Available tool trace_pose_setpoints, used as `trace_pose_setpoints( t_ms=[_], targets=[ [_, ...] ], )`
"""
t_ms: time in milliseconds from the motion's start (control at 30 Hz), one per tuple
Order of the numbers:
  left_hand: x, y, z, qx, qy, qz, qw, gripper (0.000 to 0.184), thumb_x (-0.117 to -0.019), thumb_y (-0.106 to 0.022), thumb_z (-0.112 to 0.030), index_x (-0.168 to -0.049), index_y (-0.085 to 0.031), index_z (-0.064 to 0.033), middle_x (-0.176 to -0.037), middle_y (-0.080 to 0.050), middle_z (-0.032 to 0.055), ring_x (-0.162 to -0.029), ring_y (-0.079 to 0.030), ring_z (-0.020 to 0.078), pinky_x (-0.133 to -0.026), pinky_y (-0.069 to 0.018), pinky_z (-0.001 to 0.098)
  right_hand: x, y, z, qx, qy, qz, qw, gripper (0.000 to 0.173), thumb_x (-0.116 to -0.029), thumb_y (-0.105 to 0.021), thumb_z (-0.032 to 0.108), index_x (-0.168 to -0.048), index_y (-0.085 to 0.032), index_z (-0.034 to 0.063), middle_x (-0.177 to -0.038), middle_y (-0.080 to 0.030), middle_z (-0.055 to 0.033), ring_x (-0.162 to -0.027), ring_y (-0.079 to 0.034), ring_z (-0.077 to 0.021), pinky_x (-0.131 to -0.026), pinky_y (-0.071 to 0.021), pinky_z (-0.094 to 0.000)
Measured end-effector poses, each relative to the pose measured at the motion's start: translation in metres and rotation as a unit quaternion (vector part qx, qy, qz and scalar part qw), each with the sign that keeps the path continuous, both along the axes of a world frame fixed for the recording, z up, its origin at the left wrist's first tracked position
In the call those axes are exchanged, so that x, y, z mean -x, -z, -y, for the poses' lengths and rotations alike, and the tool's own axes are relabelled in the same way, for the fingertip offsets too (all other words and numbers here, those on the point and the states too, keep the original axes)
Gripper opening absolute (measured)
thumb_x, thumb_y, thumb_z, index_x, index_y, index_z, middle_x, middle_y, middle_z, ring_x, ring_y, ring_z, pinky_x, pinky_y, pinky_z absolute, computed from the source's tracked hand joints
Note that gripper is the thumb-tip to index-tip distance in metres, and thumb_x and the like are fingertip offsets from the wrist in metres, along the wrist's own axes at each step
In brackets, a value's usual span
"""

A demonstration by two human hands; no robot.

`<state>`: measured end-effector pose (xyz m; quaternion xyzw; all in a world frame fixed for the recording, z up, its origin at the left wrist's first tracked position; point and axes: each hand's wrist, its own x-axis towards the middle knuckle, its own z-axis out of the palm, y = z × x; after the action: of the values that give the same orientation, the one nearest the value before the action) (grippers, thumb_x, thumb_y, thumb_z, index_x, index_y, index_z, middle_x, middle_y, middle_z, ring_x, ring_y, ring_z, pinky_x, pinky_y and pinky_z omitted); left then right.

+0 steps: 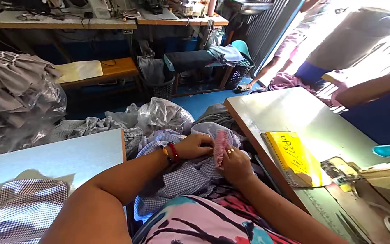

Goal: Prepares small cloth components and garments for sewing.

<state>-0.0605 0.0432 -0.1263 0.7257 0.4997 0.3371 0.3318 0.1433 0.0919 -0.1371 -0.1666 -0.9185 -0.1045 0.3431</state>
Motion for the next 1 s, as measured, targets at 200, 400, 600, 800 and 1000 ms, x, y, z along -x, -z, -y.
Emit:
trace_pose_setpoints(
  t_ms=[200, 400, 600, 800, 1000],
  targets=[
    [0.002, 0.000, -0.011, -0.036, 0.065, -0.007, 0.997, 0.022, -0.0966, -0.061, -0.001, -0.116, -0.070, 0.0028, -0.098, -0.071, 0.0128, -0.092, -0.067, 0.0156, -0.088, -0.0539, 0.0305, -0.003, 0.000, -0.005, -0.096, -0.073, -0.001, 0.993, 0.015, -0.0953, -0.055, 0.001, -0.088, -0.067, 0.0033, -0.074, -0.066, -0.0110, -0.064, -0.065, -0.0271, -0.054, -0.0515, -0.0362],
    [-0.010, 0.007, -0.005, -0.161, 0.007, -0.068, 0.985, 0.016, -0.0980, -0.063, -0.010, -0.101, -0.075, 0.0001, -0.097, -0.072, 0.0157, -0.093, -0.070, 0.0254, -0.083, -0.0554, 0.0379, -0.009, 0.001, -0.001, -0.071, -0.062, 0.002, 0.996, 0.015, -0.0950, -0.054, 0.001, -0.093, -0.069, -0.0005, -0.075, -0.065, -0.0139, -0.066, -0.066, -0.0293, -0.056, -0.0524, -0.0377],
    [-0.021, 0.010, 0.001, -0.470, -0.068, -0.246, 0.845, 0.018, -0.0931, -0.058, 0.003, -0.098, -0.075, -0.0025, -0.091, -0.073, 0.0129, -0.078, -0.071, 0.0266, -0.058, -0.0540, 0.0370, -0.007, -0.001, 0.003, -0.033, -0.042, -0.029, 0.998, 0.014, -0.0940, -0.052, 0.000, -0.091, -0.066, -0.0021, -0.077, -0.068, -0.0172, -0.067, -0.070, -0.0300, -0.057, -0.0557, -0.0378],
    [-0.023, 0.011, 0.007, -0.076, 0.002, 0.103, 0.992, 0.019, -0.1011, -0.057, -0.011, -0.108, -0.067, 0.0049, -0.111, -0.067, 0.0113, -0.104, -0.062, 0.0094, -0.094, -0.0505, 0.0255, -0.010, 0.001, 0.003, -0.040, -0.056, -0.017, 0.997, 0.013, -0.0953, -0.055, 0.002, -0.094, -0.068, -0.0012, -0.076, -0.068, -0.0161, -0.065, -0.069, -0.0297, -0.056, -0.0557, -0.0379],
    [-0.034, 0.016, 0.009, -0.282, -0.099, -0.147, 0.943, 0.015, -0.0990, -0.056, -0.007, -0.102, -0.068, 0.0008, -0.090, -0.071, 0.0150, -0.094, -0.071, 0.0304, -0.088, -0.0562, 0.0435, -0.006, 0.001, 0.004, -0.029, -0.049, -0.024, 0.998, 0.013, -0.0948, -0.055, 0.002, -0.093, -0.067, -0.0014, -0.077, -0.068, -0.0161, -0.067, -0.070, -0.0290, -0.057, -0.0566, -0.0374]
  ],
)
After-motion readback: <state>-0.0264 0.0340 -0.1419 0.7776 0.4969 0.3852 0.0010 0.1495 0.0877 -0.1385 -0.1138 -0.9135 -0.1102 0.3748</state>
